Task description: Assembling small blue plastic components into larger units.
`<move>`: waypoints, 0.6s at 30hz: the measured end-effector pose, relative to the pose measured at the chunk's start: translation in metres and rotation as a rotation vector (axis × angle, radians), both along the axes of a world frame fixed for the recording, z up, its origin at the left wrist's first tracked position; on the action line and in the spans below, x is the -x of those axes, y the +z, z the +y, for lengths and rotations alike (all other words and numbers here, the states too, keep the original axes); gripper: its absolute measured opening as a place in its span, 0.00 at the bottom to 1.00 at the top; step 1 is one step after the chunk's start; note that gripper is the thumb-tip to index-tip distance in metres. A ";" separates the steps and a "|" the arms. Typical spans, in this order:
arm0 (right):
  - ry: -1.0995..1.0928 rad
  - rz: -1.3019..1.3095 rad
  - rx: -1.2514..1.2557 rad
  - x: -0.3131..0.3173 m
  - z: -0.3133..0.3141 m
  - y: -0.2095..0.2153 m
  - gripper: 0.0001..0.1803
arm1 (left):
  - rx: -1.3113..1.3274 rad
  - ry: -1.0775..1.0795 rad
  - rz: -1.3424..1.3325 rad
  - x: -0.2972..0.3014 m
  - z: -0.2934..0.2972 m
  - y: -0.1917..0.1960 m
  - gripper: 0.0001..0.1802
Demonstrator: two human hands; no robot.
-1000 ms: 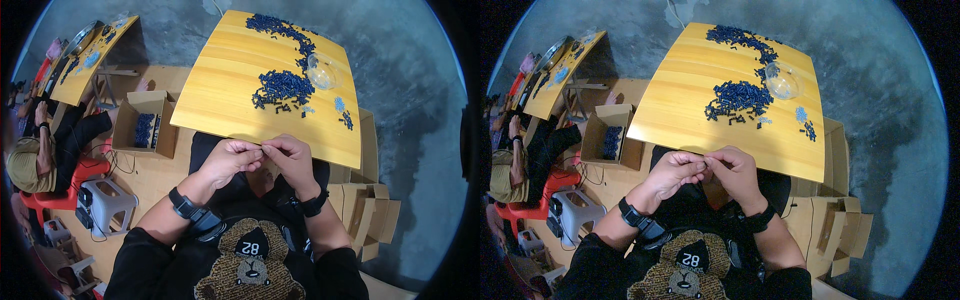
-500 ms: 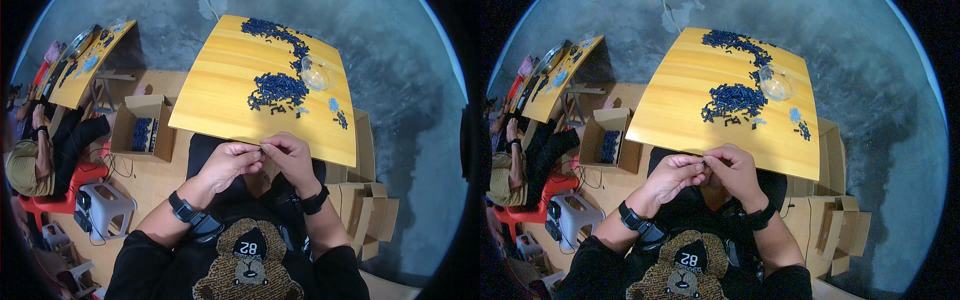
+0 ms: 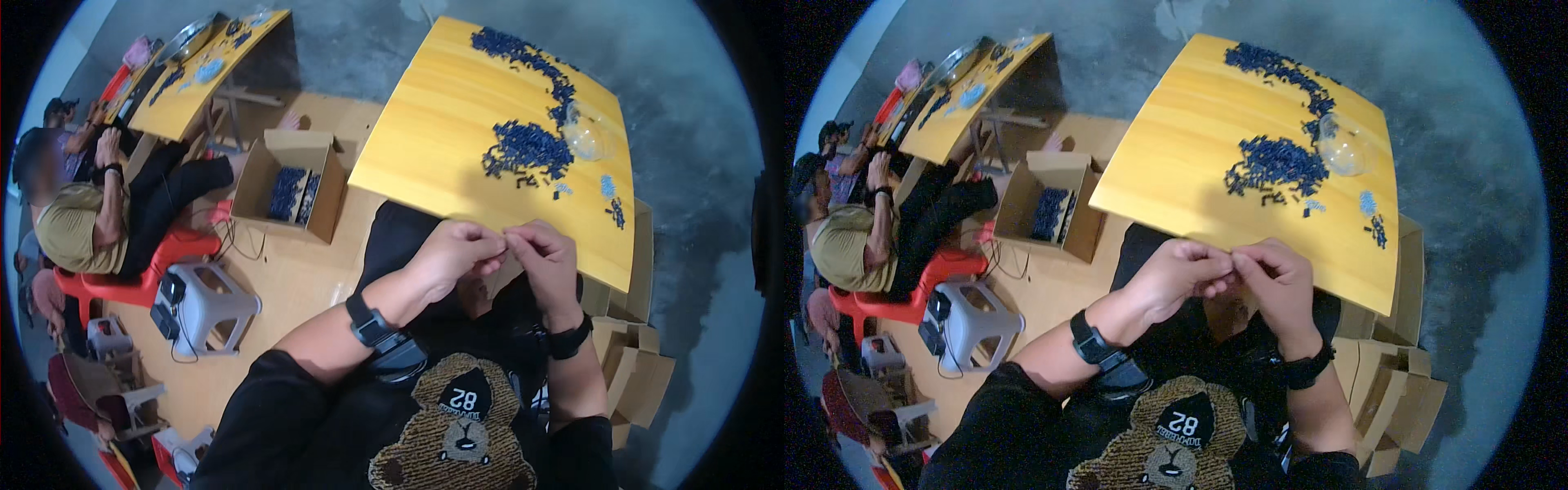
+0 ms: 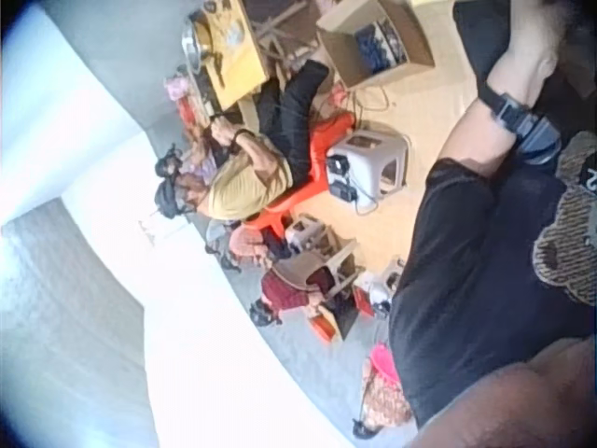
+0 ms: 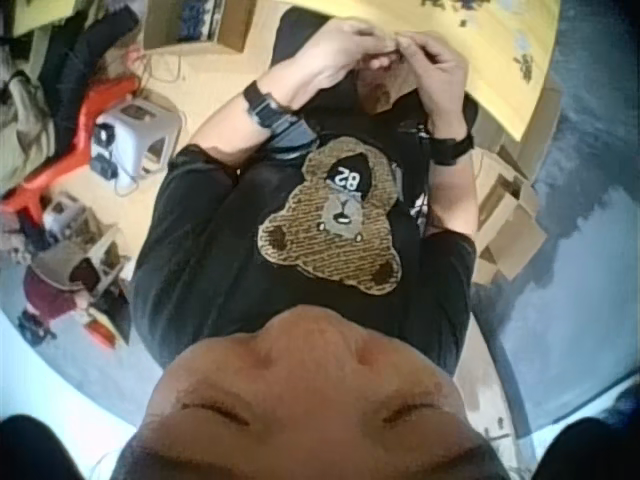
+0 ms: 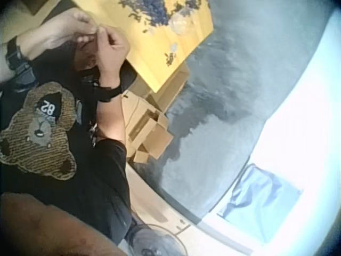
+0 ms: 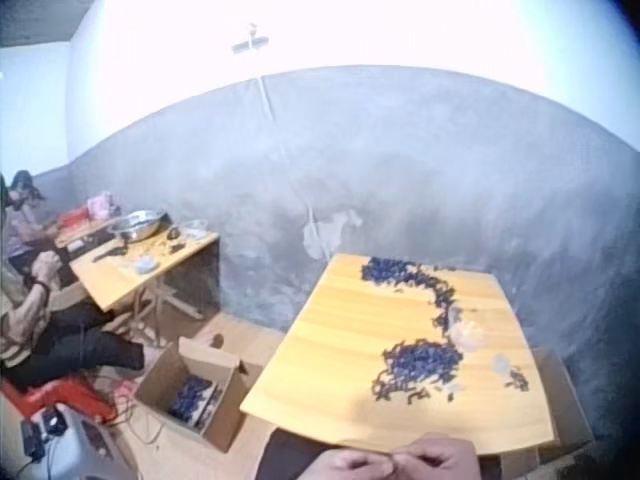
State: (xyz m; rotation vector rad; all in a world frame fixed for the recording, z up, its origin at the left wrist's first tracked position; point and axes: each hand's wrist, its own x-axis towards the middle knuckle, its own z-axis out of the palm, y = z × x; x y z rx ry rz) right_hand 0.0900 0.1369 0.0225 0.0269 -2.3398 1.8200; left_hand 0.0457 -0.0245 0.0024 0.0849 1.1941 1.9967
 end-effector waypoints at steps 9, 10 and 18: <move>0.078 0.118 -0.241 -0.006 -0.016 -0.007 0.19 | 0.043 0.061 -0.073 0.000 -0.015 0.000 0.09; 0.065 0.118 -0.250 -0.007 -0.017 -0.008 0.19 | 0.035 0.048 -0.071 0.000 -0.013 0.000 0.09; -0.071 0.298 -0.425 -0.011 -0.015 -0.011 0.20 | 0.025 0.065 -0.089 -0.007 0.000 0.000 0.08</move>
